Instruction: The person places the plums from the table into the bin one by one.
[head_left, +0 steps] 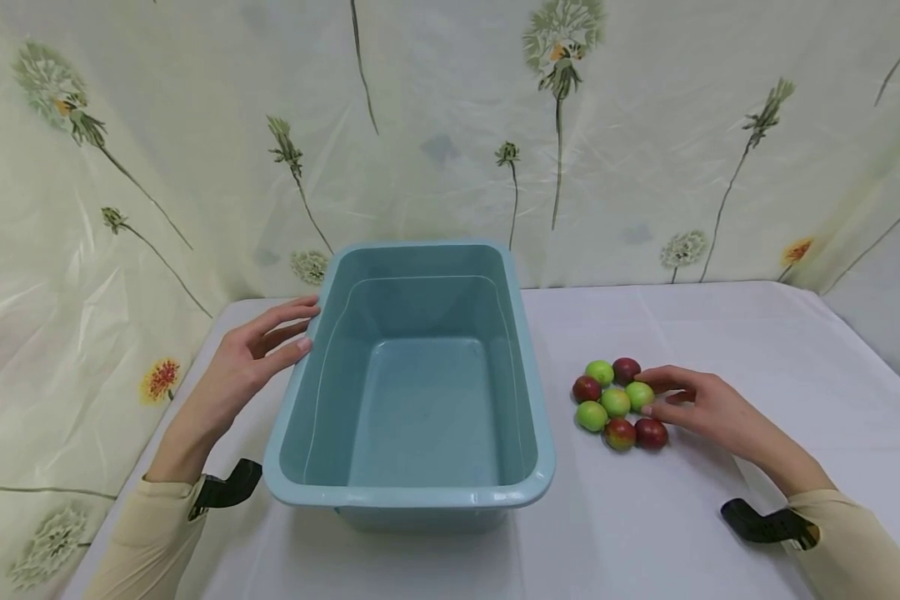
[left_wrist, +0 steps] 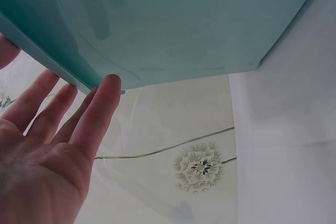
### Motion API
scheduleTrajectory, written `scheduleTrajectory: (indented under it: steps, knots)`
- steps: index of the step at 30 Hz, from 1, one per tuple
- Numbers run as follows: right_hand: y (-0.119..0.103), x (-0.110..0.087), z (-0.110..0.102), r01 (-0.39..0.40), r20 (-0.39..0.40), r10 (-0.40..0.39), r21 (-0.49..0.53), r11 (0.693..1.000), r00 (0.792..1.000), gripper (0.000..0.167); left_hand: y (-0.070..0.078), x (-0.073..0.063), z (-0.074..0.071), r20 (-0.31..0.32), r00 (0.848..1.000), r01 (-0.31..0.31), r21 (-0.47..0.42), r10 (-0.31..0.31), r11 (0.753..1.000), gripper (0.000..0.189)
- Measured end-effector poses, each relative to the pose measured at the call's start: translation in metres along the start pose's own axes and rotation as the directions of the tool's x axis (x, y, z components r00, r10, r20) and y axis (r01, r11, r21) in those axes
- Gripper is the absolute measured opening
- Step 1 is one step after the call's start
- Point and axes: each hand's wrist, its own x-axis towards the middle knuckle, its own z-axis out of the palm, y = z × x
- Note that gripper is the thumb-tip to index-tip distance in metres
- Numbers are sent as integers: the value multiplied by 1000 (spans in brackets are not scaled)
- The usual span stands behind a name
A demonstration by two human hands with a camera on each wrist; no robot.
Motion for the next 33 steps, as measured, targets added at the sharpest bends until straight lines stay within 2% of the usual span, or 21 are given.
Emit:
scheduleTrajectory:
  steps: [6,15,27,33]
  knots:
    - [1,1,1,12,-15,-12,20,1000,1000,41,0,0,0,4,1000,-9,-11,9,1000,44]
    - [2,0,2,5,-45,0,112,994,999,40,0,0,0,-1,1000,-1,-1,1,1000,43]
    - [-8,0,3,-23,-81,34,124,992,996,41,0,0,-2,10,1000,9,-14,-9,1000,44]
    - [-16,-2,2,5,-101,8,130,992,995,39,0,-1,-1,10,1000,14,-18,-14,1000,44]
